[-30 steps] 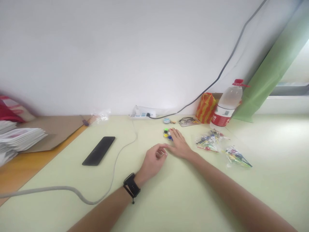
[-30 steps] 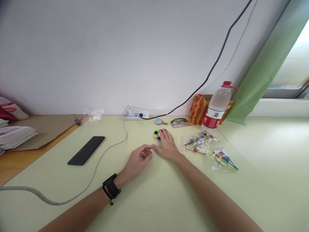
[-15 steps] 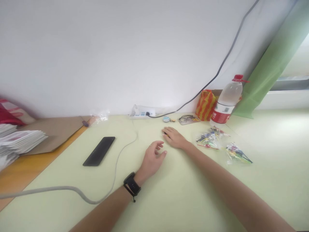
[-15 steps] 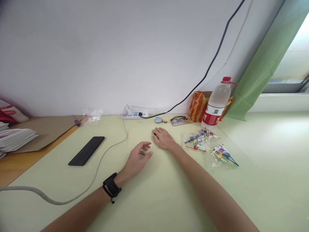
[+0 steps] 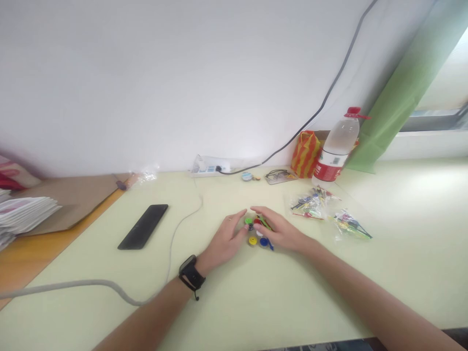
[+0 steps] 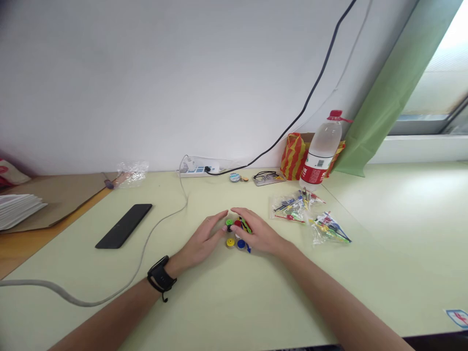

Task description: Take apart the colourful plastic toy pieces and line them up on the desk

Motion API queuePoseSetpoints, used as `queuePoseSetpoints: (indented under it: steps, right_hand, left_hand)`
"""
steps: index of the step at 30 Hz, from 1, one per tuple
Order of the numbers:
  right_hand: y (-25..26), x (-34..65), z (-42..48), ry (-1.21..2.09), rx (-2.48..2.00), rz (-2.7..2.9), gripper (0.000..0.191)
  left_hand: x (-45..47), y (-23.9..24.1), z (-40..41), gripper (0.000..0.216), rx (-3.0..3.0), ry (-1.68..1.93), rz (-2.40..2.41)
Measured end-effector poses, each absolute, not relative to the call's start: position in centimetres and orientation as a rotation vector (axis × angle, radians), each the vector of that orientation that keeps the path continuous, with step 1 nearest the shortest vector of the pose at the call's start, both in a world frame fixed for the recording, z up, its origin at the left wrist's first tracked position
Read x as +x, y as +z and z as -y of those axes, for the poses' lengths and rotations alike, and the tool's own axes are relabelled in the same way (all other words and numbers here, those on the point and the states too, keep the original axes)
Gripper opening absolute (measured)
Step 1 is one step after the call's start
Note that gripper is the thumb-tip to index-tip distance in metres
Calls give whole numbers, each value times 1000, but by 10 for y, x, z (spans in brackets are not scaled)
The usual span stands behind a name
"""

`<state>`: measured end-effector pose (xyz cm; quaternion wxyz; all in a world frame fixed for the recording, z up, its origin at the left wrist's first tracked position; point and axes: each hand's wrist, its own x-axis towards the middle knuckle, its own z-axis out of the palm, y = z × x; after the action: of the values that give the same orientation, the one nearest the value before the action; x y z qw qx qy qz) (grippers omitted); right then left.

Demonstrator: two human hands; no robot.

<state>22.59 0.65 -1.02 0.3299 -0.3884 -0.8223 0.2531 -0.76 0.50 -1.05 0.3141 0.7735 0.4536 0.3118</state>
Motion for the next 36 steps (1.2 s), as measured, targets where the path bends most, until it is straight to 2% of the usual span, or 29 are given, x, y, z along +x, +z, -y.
queuePoseSetpoints:
  steps: [2,5,8,13,19,24,33,36]
  right_hand:
    - [-6,232,-13,627,-1020,2150,36]
    - [-1,241,-16,566,-1029,2236,25]
    - [4,248,-13,591,-1077,2287,25]
    - [11,253,-9,623,-1139,2318,24]
    - [8,252,-13,596,-1178,2304,26]
    - [8,249,-14,566,-1208,2276,21]
    - [8,248,-13,357,-1298,2285,17]
    - [13,246,-9,456,-1191,2303,13]
  left_hand:
    - [-7,-6,-2,54,2117,768,-1122]
    - [-7,-4,1,53,2252,740,-1014]
    - [-8,-5,1,46,2337,725,-997]
    - [-9,3,4,52,2421,627,-929]
    - [-5,8,10,40,2475,530,-885]
    - [-3,8,7,12,2397,673,-835]
    - [-11,-8,-10,33,2424,759,-1028]
    - [-14,-11,-14,41,2361,782,-1085]
